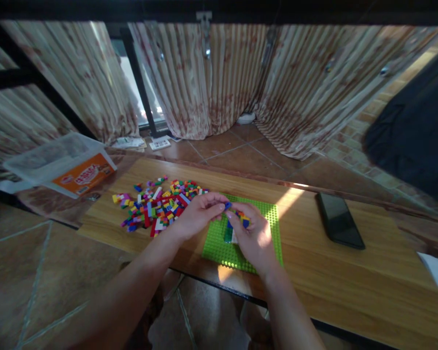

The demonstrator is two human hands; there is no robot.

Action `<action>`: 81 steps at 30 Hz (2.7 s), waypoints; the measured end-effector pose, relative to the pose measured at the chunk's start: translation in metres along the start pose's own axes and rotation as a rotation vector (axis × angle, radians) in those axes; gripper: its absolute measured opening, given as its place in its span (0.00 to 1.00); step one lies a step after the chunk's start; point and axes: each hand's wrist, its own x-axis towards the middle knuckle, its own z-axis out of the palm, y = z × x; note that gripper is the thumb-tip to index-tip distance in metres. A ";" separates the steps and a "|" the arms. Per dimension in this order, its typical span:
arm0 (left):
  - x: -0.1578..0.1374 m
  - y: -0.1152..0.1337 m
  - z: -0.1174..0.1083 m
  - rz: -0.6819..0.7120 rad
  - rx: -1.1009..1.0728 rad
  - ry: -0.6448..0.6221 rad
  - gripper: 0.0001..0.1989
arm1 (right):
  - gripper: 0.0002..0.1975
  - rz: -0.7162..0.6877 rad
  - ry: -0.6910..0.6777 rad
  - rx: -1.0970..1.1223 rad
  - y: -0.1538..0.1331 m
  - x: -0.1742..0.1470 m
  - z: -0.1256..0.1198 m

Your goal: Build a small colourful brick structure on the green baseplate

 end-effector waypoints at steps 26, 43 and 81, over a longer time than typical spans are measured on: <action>0.013 -0.030 0.005 0.047 0.584 0.171 0.08 | 0.07 -0.080 -0.023 -0.352 0.023 0.001 -0.010; 0.013 -0.017 0.021 -0.024 0.754 0.123 0.09 | 0.09 0.026 0.009 -0.346 0.027 0.011 -0.003; 0.012 -0.018 0.023 -0.005 0.784 0.138 0.10 | 0.14 0.174 -0.011 -0.143 0.049 0.010 -0.007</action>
